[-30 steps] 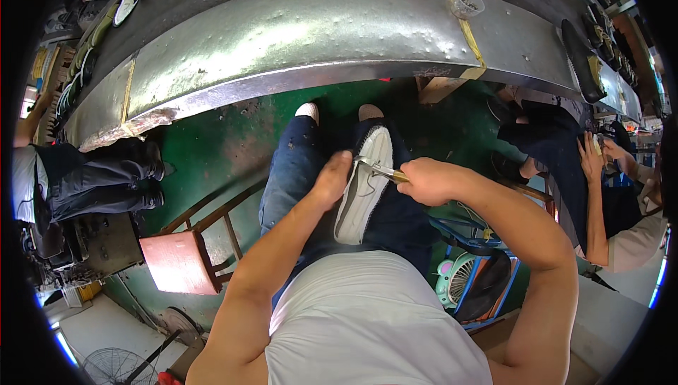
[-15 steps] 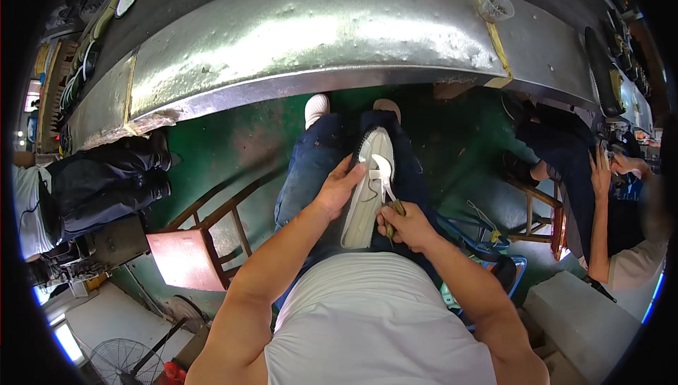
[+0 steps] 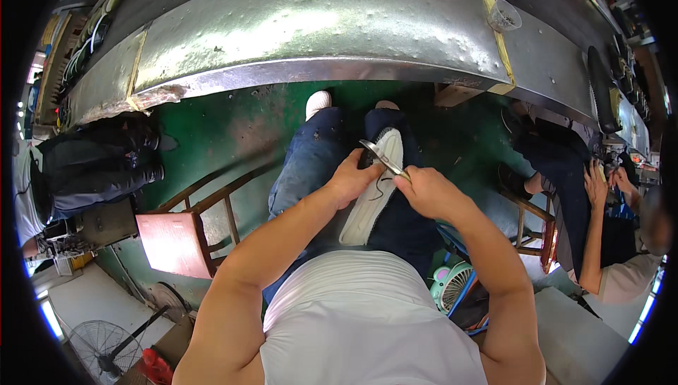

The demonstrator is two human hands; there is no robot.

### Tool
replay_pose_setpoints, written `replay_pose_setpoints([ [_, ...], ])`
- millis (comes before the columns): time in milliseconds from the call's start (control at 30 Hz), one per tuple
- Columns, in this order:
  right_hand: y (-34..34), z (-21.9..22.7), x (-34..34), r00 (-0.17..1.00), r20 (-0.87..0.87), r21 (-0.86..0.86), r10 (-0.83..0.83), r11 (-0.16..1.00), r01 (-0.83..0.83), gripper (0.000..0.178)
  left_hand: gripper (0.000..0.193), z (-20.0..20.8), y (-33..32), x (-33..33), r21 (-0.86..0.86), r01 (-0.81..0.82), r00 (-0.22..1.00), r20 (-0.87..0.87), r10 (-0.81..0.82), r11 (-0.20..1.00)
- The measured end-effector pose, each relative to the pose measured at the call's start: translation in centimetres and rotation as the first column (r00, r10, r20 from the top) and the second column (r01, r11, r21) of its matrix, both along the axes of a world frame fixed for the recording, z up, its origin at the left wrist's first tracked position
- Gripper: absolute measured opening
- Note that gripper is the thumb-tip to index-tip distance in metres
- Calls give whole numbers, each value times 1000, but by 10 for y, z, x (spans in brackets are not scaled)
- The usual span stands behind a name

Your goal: Trim excess material from shoe soles and inspect assembly components on a factory line.

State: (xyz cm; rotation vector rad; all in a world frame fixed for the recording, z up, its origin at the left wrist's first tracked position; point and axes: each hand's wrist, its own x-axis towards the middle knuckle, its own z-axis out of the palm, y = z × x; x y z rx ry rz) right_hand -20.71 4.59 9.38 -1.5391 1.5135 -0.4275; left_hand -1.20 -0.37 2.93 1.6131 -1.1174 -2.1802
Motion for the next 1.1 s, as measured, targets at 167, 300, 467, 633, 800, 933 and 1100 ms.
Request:
replay_pose_setpoints([
  [167,9,-15,-10,979,-168,152,115,984,-89,39,73,-7,0,2,-51,97,995,-2,-97,994],
  [300,26,-7,-29,995,22,465,-102,882,80,25,83,-7,-13,11,21,174,984,-40,-173,985],
  [467,73,3,-33,983,44,443,178,879,-179,28,94,36,-23,4,126,200,977,44,-207,972],
  [633,73,6,11,858,-346,9,381,915,-403,47,97,-8,-16,3,71,163,987,-22,-162,984],
  [800,59,-10,15,818,-382,180,429,903,-390,30,96,-32,-15,18,93,146,987,-81,-139,985],
  [933,101,-44,15,992,-101,-86,69,993,-78,24,94,-30,-23,18,-4,224,973,-56,-224,975],
  [1100,115,-22,4,997,-53,377,60,926,-35,24,92,-9,12,19,-213,358,933,57,-354,909],
])
